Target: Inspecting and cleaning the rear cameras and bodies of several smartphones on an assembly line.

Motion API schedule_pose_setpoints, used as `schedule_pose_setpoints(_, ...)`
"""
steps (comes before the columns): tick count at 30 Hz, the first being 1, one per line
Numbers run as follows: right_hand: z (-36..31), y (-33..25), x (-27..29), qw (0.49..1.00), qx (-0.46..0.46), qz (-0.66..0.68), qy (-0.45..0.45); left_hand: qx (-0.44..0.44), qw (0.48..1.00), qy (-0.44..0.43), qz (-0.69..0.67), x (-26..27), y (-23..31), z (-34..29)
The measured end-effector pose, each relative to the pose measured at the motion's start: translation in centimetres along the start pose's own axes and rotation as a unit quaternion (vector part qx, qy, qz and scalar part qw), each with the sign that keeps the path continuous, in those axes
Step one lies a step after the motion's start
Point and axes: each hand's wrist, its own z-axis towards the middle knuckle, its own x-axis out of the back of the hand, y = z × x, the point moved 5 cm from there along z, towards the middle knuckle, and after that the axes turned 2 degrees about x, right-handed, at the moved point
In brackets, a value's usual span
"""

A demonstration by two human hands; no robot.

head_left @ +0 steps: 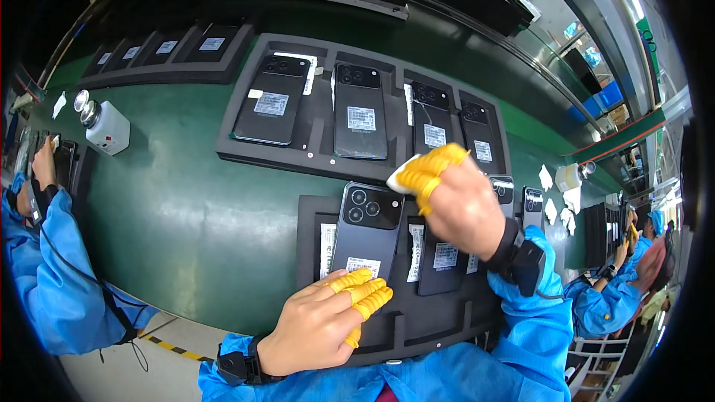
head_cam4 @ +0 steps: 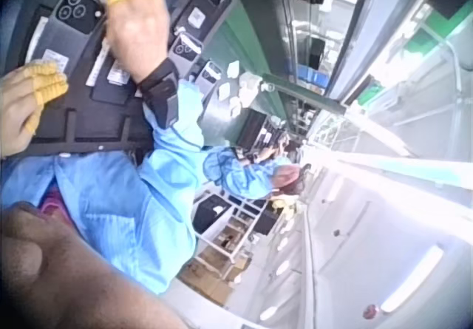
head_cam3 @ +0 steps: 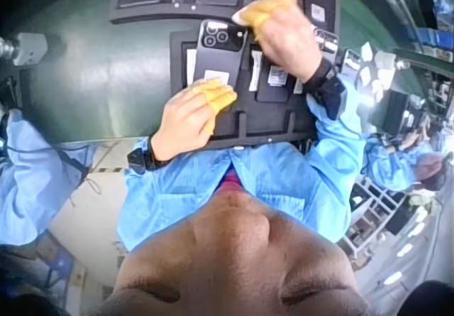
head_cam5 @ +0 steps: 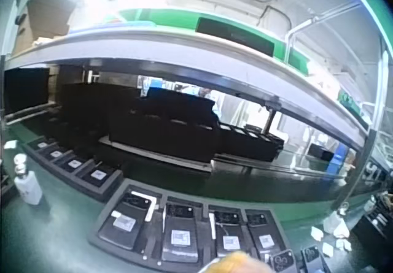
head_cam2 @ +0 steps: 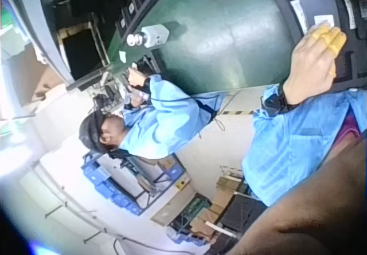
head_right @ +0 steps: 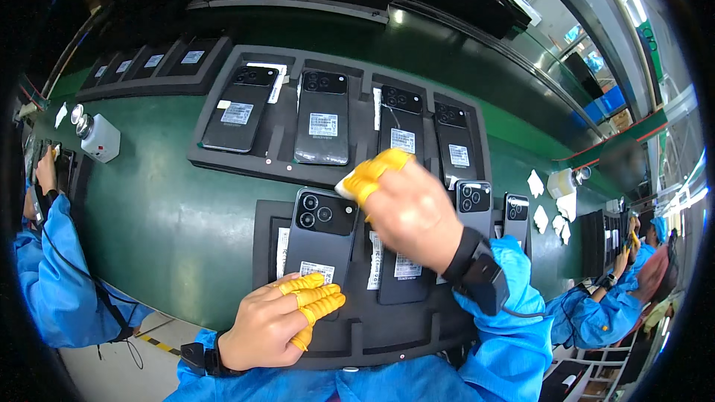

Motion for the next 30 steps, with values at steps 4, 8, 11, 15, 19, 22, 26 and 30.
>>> schedule_pose_setpoints(4,-0.2,-2.0,-1.9,0.997,0.029,0.061,-0.027,-0.006,1.000,0.007,-0.006,0.1,-0.1,-0.2)
schedule_pose_setpoints(8,0.1,-2.2,-2.4,0.995,0.043,0.058,-0.064,-0.007,1.000,0.003,-0.002,0.0,0.1,-0.2)
schedule_pose_setpoints(11,0.4,-3.1,-2.2,0.977,0.110,0.071,-0.166,-0.004,1.000,0.000,0.001,0.1,0.0,-0.1)
schedule_pose_setpoints(15,0.1,-2.5,0.7,0.966,0.074,0.160,-0.190,-0.004,1.000,-0.001,-0.001,0.5,-0.4,-0.4)
schedule_pose_setpoints(19,-2.2,-2.3,3.9,0.972,0.004,0.131,-0.194,-0.022,1.000,-0.005,0.001,0.1,-0.5,-0.4)
schedule_pose_setpoints(22,-4.0,-3.0,5.3,0.983,-0.022,0.047,-0.176,-0.034,0.999,0.006,0.002,0.3,0.2,0.4)
schedule_pose_setpoints(26,-4.8,-2.8,8.9,0.991,-0.042,-0.017,-0.128,-0.066,0.998,0.009,0.006,-0.2,0.3,0.2)
schedule_pose_setpoints(30,-3.1,-1.1,16.3,0.990,-0.013,-0.137,-0.044,-0.031,0.999,0.009,-0.016,0.0,1.0,-0.6)
